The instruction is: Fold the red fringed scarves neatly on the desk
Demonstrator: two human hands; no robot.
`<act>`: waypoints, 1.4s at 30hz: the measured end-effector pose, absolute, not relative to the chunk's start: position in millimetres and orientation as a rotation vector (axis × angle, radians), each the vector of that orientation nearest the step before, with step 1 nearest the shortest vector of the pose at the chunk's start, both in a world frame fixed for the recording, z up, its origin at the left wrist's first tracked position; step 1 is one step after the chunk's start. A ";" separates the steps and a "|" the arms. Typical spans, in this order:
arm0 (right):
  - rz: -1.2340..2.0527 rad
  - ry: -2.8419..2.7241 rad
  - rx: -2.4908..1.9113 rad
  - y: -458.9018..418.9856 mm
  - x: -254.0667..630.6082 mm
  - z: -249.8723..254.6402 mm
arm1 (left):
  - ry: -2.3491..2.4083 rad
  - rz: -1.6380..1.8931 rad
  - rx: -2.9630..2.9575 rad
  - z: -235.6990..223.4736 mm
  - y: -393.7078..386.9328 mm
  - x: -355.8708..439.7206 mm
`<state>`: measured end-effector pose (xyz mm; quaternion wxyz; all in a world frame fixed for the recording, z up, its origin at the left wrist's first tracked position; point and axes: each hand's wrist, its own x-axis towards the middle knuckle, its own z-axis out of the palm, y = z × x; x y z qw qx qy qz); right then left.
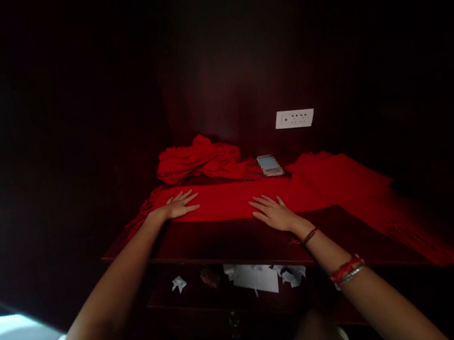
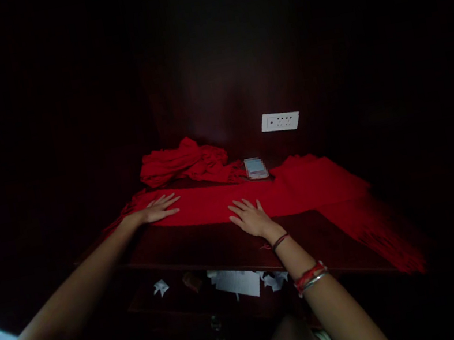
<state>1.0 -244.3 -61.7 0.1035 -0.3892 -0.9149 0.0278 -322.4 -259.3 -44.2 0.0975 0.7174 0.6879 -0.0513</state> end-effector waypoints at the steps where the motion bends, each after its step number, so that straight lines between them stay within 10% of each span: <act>1: 0.102 -2.740 -1.179 -243.6 2.8 -61.8 | 2.026 -0.145 2.147 -46.0 -259.9 -328.0; 22: 0.087 -2.425 -0.935 -223.7 109.5 -48.0 | 0.982 0.033 3.003 -18.0 -245.6 -161.0; 42: -0.518 -2.579 -1.063 -236.8 90.0 -58.3 | 1.217 0.168 3.205 -38.5 -236.4 -145.7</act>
